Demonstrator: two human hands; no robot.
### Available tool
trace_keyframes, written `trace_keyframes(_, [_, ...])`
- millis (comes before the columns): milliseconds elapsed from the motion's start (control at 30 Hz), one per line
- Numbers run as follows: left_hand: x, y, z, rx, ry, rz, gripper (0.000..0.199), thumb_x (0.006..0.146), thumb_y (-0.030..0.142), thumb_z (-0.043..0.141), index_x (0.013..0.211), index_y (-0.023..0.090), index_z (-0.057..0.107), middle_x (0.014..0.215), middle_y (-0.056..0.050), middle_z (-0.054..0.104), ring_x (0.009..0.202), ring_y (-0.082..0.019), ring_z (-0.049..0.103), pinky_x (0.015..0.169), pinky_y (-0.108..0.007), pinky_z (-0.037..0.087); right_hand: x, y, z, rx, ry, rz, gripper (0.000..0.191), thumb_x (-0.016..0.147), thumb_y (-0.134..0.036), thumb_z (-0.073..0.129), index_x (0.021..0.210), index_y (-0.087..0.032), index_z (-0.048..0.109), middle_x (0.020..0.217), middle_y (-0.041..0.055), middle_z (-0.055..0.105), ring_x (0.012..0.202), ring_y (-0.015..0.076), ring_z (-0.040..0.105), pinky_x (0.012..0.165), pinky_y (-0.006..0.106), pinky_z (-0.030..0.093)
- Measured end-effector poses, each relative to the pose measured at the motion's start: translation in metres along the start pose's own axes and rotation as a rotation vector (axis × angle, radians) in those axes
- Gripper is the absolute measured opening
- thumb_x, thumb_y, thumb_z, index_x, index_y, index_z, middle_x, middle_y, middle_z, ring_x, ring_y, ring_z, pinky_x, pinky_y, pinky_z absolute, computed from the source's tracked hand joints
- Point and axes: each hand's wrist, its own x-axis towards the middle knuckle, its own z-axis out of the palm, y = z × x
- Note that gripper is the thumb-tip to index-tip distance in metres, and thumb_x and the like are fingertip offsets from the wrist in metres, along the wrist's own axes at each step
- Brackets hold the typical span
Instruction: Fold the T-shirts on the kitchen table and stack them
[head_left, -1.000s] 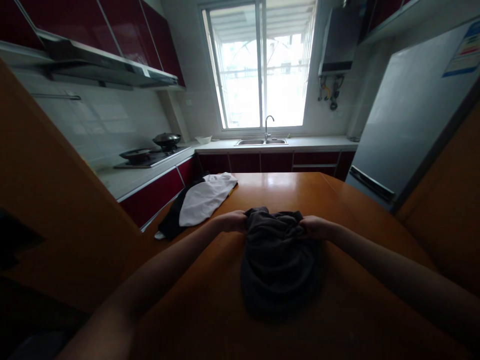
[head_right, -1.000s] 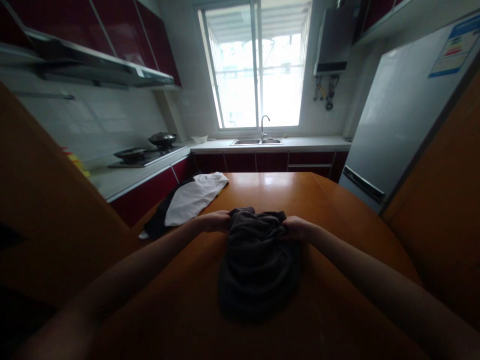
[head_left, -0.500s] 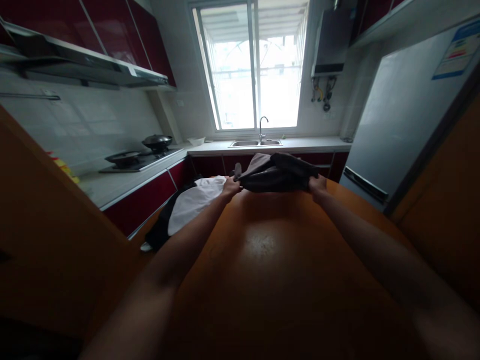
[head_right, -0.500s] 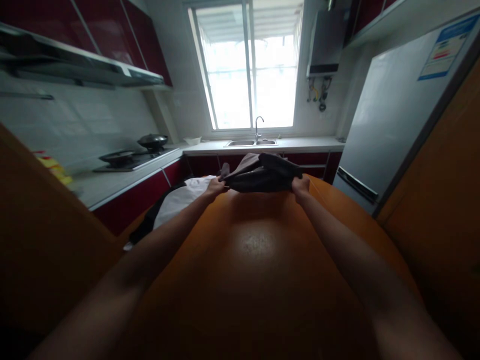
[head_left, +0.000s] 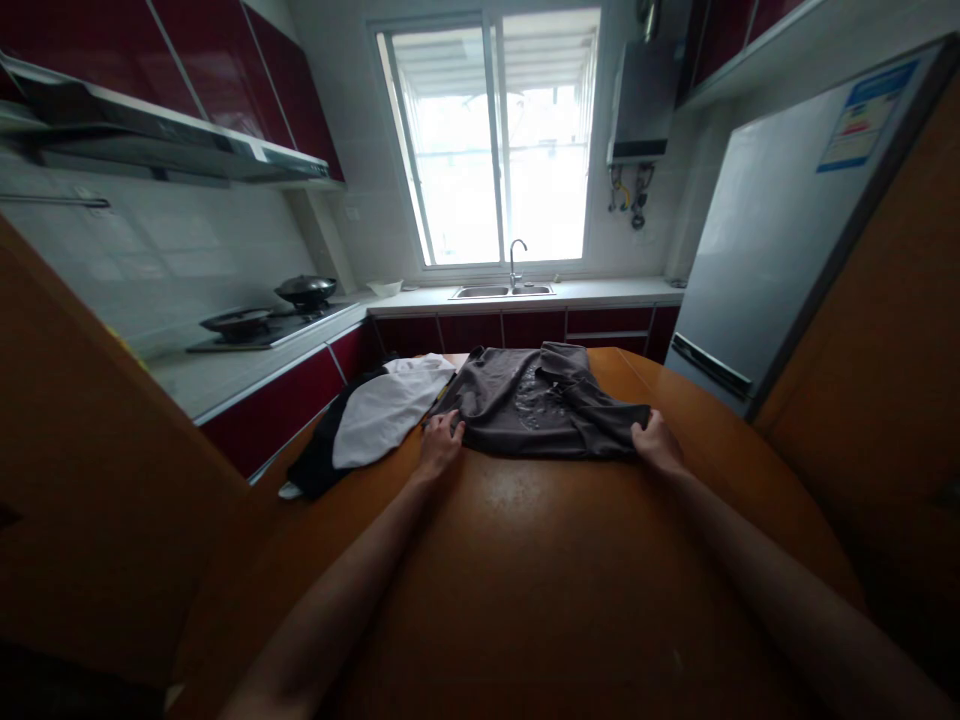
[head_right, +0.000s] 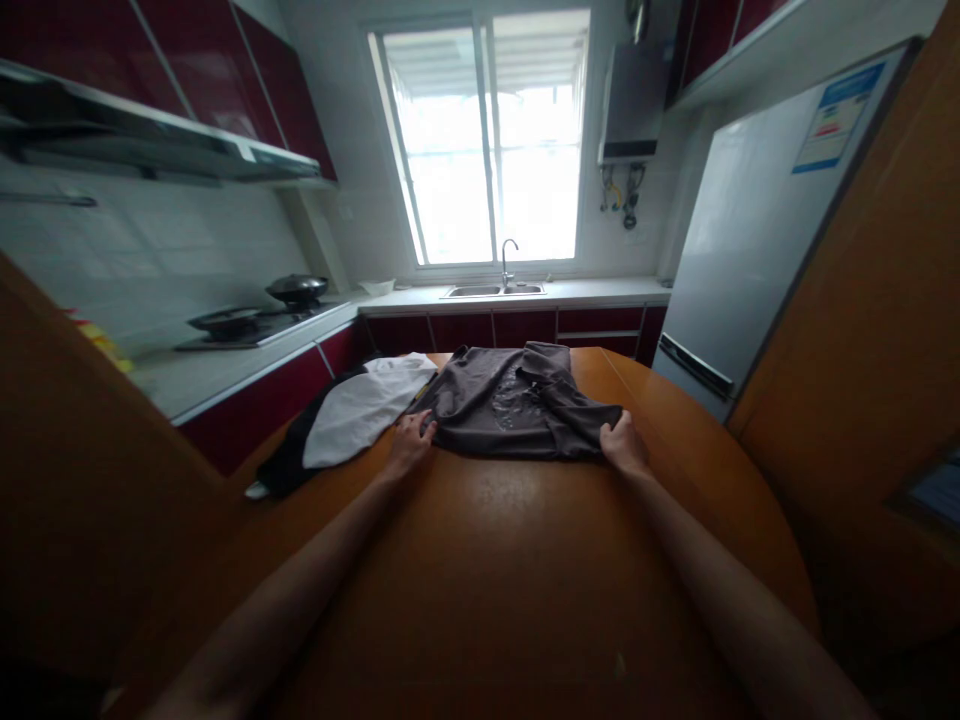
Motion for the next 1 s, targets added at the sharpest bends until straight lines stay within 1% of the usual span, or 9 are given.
trace_keyframes(100, [-0.008, -0.007, 0.001, 0.035, 0.032, 0.017, 0.044, 0.093, 0.027, 0.053, 0.135, 0.016, 0.058, 0.127, -0.016, 0.056, 0.123, -0.03, 0.054, 0.106, -0.039, 0.042, -0.01, 0.0, 0.005, -0.099, 0.22, -0.07, 0.062, 0.094, -0.035, 0.044, 0.149, -0.007, 0.035, 0.14, 0.0242, 0.048, 0.128, 0.0357, 0.048, 0.103, 0.043, 0.041])
trace_keyframes(167, [-0.011, -0.01, 0.001, 0.07, 0.04, 0.054, 0.044, 0.092, 0.027, 0.056, 0.135, 0.017, 0.058, 0.128, -0.015, 0.055, 0.121, -0.03, 0.054, 0.106, -0.04, 0.042, -0.015, 0.001, 0.012, -0.176, 0.247, -0.154, 0.058, 0.094, -0.037, 0.046, 0.146, -0.012, 0.042, 0.144, 0.0206, 0.045, 0.129, 0.0341, 0.045, 0.103, 0.041, 0.039])
trace_keyframes(367, [-0.017, -0.005, 0.004, 0.187, -0.12, 0.185, 0.034, 0.099, 0.039, 0.048, 0.118, 0.02, 0.07, 0.13, -0.012, 0.062, 0.122, -0.027, 0.055, 0.106, -0.04, 0.043, -0.018, -0.001, 0.014, -0.332, -0.008, -0.156, 0.038, 0.097, -0.036, 0.046, 0.123, -0.015, 0.064, 0.126, 0.0172, 0.061, 0.118, 0.0322, 0.055, 0.096, 0.044, 0.044])
trace_keyframes(600, [-0.014, -0.009, 0.009, 0.263, -0.081, 0.038, 0.036, 0.101, 0.034, 0.042, 0.122, 0.018, 0.067, 0.145, -0.017, 0.053, 0.141, -0.036, 0.037, 0.115, -0.064, 0.024, -0.071, -0.041, -0.016, -0.468, -0.267, -0.218, 0.022, 0.093, -0.027, 0.054, 0.103, -0.015, 0.069, 0.108, 0.0222, 0.07, 0.101, 0.0309, 0.069, 0.082, 0.038, 0.049])
trace_keyframes(667, [-0.01, -0.012, 0.01, 0.27, -0.041, -0.006, 0.037, 0.099, 0.031, 0.042, 0.124, 0.015, 0.065, 0.148, -0.019, 0.049, 0.143, -0.038, 0.035, 0.114, -0.063, 0.025, -0.093, -0.054, -0.025, -0.406, -0.432, -0.312, 0.017, 0.087, -0.033, 0.064, 0.089, -0.018, 0.071, 0.095, 0.0169, 0.074, 0.09, 0.0271, 0.071, 0.074, 0.033, 0.05])
trace_keyframes(800, [-0.003, -0.012, 0.009, 0.157, 0.151, 0.021, 0.042, 0.093, 0.02, 0.043, 0.131, 0.011, 0.06, 0.141, -0.02, 0.053, 0.136, -0.033, 0.046, 0.114, -0.049, 0.036, -0.116, -0.071, -0.04, 0.047, -1.274, -0.453, 0.043, 0.09, -0.057, 0.057, 0.082, -0.016, 0.069, 0.076, 0.0078, 0.073, 0.061, 0.0166, 0.067, 0.056, 0.024, 0.047])
trace_keyframes(833, [-0.002, -0.011, 0.007, 0.112, 0.22, 0.023, 0.045, 0.091, 0.017, 0.044, 0.133, 0.01, 0.058, 0.137, -0.019, 0.055, 0.132, -0.031, 0.049, 0.113, -0.045, 0.038, -0.115, -0.072, -0.041, 0.187, -1.387, -0.455, 0.047, 0.09, -0.06, 0.055, 0.087, -0.016, 0.069, 0.077, 0.0066, 0.073, 0.058, 0.0149, 0.066, 0.054, 0.023, 0.047])
trace_keyframes(900, [-0.002, -0.006, 0.001, 0.057, 0.323, 0.019, 0.049, 0.09, 0.014, 0.042, 0.136, 0.008, 0.056, 0.132, -0.019, 0.057, 0.128, -0.028, 0.053, 0.112, -0.04, 0.04, -0.104, -0.07, -0.037, 0.409, -1.301, -0.479, 0.047, 0.089, -0.059, 0.055, 0.095, -0.015, 0.069, 0.08, 0.006, 0.073, 0.058, 0.0138, 0.065, 0.052, 0.023, 0.046])
trace_keyframes(1000, [-0.006, 0.005, -0.009, 0.112, 0.233, 0.075, 0.045, 0.092, 0.017, 0.04, 0.132, 0.012, 0.061, 0.132, -0.017, 0.058, 0.125, -0.028, 0.055, 0.111, -0.039, 0.041, -0.074, -0.061, -0.018, 0.454, -0.675, -0.509, 0.034, 0.092, -0.043, 0.052, 0.094, -0.014, 0.07, 0.085, 0.0073, 0.074, 0.069, 0.0164, 0.066, 0.059, 0.025, 0.048])
